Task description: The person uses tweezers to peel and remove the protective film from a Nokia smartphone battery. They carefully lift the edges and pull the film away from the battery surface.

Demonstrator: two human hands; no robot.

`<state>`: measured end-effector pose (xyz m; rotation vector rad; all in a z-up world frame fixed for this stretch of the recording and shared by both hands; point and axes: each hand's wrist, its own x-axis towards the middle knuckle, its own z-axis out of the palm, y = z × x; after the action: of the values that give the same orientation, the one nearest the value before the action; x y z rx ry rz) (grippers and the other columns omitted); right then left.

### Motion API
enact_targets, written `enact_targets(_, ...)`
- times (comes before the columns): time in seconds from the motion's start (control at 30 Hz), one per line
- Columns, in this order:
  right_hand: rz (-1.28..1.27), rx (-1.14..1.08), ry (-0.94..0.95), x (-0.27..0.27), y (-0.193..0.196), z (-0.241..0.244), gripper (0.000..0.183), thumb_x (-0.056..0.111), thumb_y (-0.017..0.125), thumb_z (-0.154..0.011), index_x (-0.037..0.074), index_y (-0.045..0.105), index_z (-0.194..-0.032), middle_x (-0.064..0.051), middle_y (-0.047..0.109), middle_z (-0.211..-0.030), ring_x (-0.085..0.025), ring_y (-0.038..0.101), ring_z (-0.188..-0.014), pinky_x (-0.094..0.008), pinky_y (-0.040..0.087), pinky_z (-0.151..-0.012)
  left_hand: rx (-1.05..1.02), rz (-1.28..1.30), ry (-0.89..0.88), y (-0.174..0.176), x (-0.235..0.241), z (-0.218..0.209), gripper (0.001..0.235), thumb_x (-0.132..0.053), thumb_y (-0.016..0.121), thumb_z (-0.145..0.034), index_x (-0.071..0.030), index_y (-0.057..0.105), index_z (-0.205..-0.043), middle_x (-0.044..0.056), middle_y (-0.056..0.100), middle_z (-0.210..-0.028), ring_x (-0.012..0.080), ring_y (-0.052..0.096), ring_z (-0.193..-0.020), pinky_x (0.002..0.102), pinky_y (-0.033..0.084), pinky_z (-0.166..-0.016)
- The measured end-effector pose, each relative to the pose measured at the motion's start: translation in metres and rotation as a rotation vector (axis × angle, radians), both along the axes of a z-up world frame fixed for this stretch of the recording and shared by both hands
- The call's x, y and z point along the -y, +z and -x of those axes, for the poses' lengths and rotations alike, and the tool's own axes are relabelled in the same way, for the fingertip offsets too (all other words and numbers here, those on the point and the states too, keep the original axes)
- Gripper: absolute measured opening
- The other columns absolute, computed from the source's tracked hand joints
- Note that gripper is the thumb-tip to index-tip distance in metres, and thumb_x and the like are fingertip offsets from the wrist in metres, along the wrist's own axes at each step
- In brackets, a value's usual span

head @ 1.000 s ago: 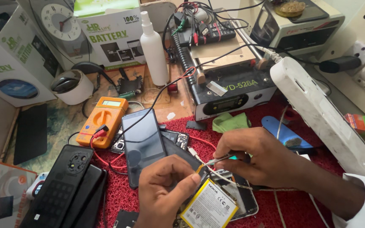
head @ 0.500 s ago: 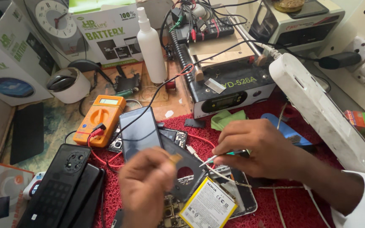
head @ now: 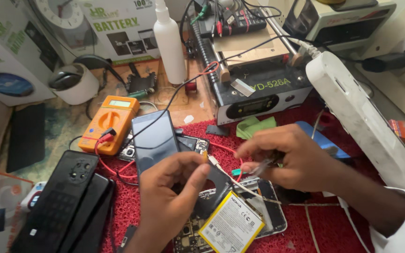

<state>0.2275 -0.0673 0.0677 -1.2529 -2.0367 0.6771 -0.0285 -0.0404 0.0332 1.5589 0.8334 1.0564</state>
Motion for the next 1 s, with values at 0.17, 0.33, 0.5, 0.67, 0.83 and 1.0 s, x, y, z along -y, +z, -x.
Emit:
enact_targets(0.17, 0.084, -0.086, 0.112, 0.003, -0.004, 0.001, 0.033, 0.02, 0.083, -0.082, 0.008, 0.078, -0.111, -0.003, 0.075, -0.075, -0.013, 0.061, -0.057, -0.029, 0.043, -0.05, -0.174, -0.34, -0.231, 0.011, 0.007, 0.0, 0.012, -0.007, 0.078, -0.09, -0.004, 0.076, -0.102, 0.002, 0.071, -0.082, 0.0059, 0.059, -0.058, 0.023, 0.044, -0.05)
enact_targets(0.33, 0.028, -0.07, 0.193, 0.004, -0.003, 0.002, 0.014, 0.02, 0.08, -0.087, 0.008, 0.077, -0.094, -0.002, 0.072, -0.075, -0.01, 0.064, -0.06, -0.029, 0.045, -0.052, -0.194, -0.373, -0.272, 0.013, 0.007, -0.004, 0.012, -0.01, 0.078, -0.09, -0.006, 0.076, -0.102, 0.001, 0.071, -0.083, 0.0064, 0.059, -0.056, 0.023, 0.044, -0.048)
enact_targets(0.5, -0.15, 0.015, 0.007, 0.001, -0.001, -0.001, 0.012, 0.019, 0.079, -0.085, 0.008, 0.076, -0.088, 0.0, 0.071, -0.075, -0.008, 0.063, -0.06, -0.026, 0.045, -0.051, -0.304, -0.462, -0.148, 0.011, 0.007, -0.003, 0.019, -0.023, 0.083, -0.089, -0.007, 0.072, -0.089, 0.002, 0.071, -0.081, 0.0108, 0.063, -0.058, 0.025, 0.048, -0.052)
enact_targets(0.67, -0.25, 0.058, -0.237, -0.002, -0.001, -0.003, 0.012, 0.014, 0.076, -0.087, 0.005, 0.075, -0.094, -0.004, 0.074, -0.085, -0.007, 0.057, -0.056, -0.025, 0.041, -0.048, -0.581, -0.812, -0.275, 0.013, 0.015, -0.004, 0.063, -0.059, 0.075, -0.084, -0.001, 0.068, -0.106, 0.011, 0.066, -0.096, 0.0278, 0.064, -0.087, 0.04, 0.05, -0.072)
enact_targets(0.83, -0.122, -0.013, -0.323, -0.002, -0.003, -0.004, 0.015, 0.014, 0.069, -0.096, 0.005, 0.077, -0.105, 0.0, 0.071, -0.064, -0.002, 0.063, -0.053, -0.022, 0.048, -0.048, -0.832, -0.784, -0.32, 0.006, 0.026, -0.015, 0.108, -0.082, 0.068, -0.073, 0.011, 0.06, -0.128, 0.019, 0.062, -0.101, 0.0351, 0.057, -0.091, 0.048, 0.043, -0.072)
enact_targets(1.0, -0.12, 0.046, -0.275, 0.0, -0.007, -0.003, 0.016, 0.018, 0.072, -0.095, 0.003, 0.078, -0.098, -0.002, 0.067, -0.059, -0.003, 0.057, -0.05, -0.024, 0.045, -0.045, -0.866, -0.753, -0.303, 0.0, 0.033, -0.017, 0.091, -0.062, 0.074, -0.076, 0.006, 0.057, -0.134, 0.018, 0.064, -0.106, 0.0327, 0.06, -0.094, 0.046, 0.046, -0.075)
